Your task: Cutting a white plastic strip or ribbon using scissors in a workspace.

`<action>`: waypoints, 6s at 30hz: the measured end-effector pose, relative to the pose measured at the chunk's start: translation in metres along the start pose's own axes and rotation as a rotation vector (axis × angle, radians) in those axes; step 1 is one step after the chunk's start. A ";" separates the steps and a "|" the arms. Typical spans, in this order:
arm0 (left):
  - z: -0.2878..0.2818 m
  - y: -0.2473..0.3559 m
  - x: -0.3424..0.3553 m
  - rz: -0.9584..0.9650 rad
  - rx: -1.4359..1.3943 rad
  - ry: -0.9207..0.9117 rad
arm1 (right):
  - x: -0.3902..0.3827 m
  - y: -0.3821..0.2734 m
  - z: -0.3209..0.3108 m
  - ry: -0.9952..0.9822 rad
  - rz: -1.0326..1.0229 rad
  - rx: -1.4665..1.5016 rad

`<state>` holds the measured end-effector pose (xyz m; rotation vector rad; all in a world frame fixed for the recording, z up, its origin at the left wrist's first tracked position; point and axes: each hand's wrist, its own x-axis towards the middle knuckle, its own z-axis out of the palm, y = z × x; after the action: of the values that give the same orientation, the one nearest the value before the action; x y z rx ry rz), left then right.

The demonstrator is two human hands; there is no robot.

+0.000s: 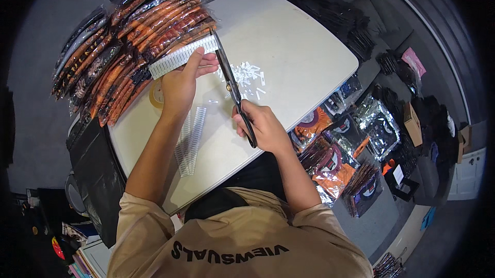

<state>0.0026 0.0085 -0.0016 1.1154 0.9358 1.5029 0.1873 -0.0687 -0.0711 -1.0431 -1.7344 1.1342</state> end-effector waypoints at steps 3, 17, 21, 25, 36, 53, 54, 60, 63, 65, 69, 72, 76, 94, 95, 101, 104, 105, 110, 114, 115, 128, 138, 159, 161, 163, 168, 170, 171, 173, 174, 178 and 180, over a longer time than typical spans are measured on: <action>0.000 0.000 0.000 0.005 -0.008 0.002 | 0.000 0.000 0.000 0.001 0.003 0.002; 0.000 0.001 -0.001 0.015 -0.002 -0.017 | 0.000 0.001 0.000 0.003 0.007 -0.011; 0.000 0.002 -0.001 -0.015 0.008 -0.001 | 0.000 0.001 0.001 0.006 0.010 0.010; -0.002 0.001 0.000 0.001 -0.001 -0.020 | 0.001 -0.001 0.001 0.010 0.042 0.010; -0.004 0.000 0.002 -0.013 0.014 0.019 | 0.000 0.000 0.003 0.075 0.025 0.001; -0.005 0.006 0.003 0.027 0.043 -0.015 | -0.001 0.005 0.002 0.024 -0.028 0.025; -0.004 0.006 0.002 0.019 0.040 -0.017 | -0.001 0.005 0.002 0.024 -0.036 0.020; 0.000 0.002 0.000 0.005 0.008 0.002 | -0.001 0.005 0.001 0.022 -0.051 0.000; -0.001 0.002 -0.001 0.007 0.017 -0.018 | -0.001 0.004 0.002 0.030 -0.054 0.013; -0.001 0.003 -0.001 0.002 0.031 -0.031 | -0.001 0.004 0.002 0.032 -0.058 0.016; 0.001 0.004 -0.002 0.009 0.016 -0.020 | -0.001 0.004 0.002 0.028 -0.039 0.002; 0.001 0.002 -0.001 0.013 0.000 -0.007 | 0.000 0.004 0.002 0.025 -0.033 -0.006; 0.000 0.001 0.000 0.027 -0.012 -0.007 | 0.000 0.003 0.002 0.024 -0.034 0.009; 0.001 0.003 -0.002 -0.014 0.000 0.005 | -0.001 0.001 0.002 0.026 -0.021 -0.005; 0.001 0.003 -0.002 -0.014 0.000 0.005 | -0.001 0.001 0.002 0.026 -0.022 -0.005; 0.000 0.002 0.000 0.003 -0.008 0.003 | 0.000 0.003 0.003 0.029 -0.025 -0.005; 0.000 0.000 0.000 0.007 -0.006 -0.005 | 0.000 0.003 0.002 0.029 -0.032 -0.007; -0.001 0.000 0.000 0.005 -0.011 -0.004 | 0.000 0.003 0.003 0.030 -0.033 -0.008; 0.002 0.002 -0.001 -0.004 0.010 0.009 | -0.001 0.003 0.002 0.034 -0.024 0.000; 0.001 0.003 -0.001 0.000 0.011 0.008 | -0.001 0.002 0.002 0.027 -0.019 0.003; 0.001 0.003 -0.001 0.011 0.004 0.006 | -0.001 0.002 0.002 0.026 -0.021 0.000; 0.000 0.003 -0.001 0.014 -0.001 -0.001 | 0.000 0.002 0.003 0.031 -0.023 -0.012; 0.001 0.004 -0.001 0.021 0.009 -0.002 | -0.001 -0.002 0.001 0.022 -0.017 -0.010; 0.000 0.002 -0.001 0.001 -0.002 -0.003 | -0.001 -0.001 0.002 0.024 0.002 0.002; 0.000 0.001 0.000 0.011 -0.007 -0.004 | -0.001 -0.001 0.002 0.026 0.009 0.009; 0.001 0.003 -0.001 0.007 -0.001 -0.002 | 0.000 -0.002 0.001 0.031 0.009 -0.001; -0.001 0.003 -0.001 0.012 0.002 -0.001 | 0.000 -0.004 0.002 0.033 0.033 0.004; -0.002 0.004 0.000 0.010 -0.001 -0.001 | 0.001 -0.005 0.003 0.033 0.067 0.007; -0.002 0.003 0.001 -0.008 -0.001 0.008 | 0.002 -0.004 0.003 0.057 0.071 0.015; -0.001 0.002 0.002 -0.027 -0.001 0.014 | 0.001 -0.001 0.003 0.083 0.075 0.022; -0.003 0.000 0.002 -0.023 -0.002 0.013 | 0.002 0.001 0.003 0.121 0.078 0.030; -0.007 -0.009 0.005 -0.050 0.035 0.020 | 0.005 0.004 0.002 0.190 0.144 0.073; -0.010 -0.016 0.006 -0.070 0.043 0.005 | 0.006 0.010 0.001 0.207 0.157 0.111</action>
<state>-0.0028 0.0172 -0.0186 1.0990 1.0042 1.4352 0.1858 -0.0607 -0.0796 -1.1992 -1.4329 1.1610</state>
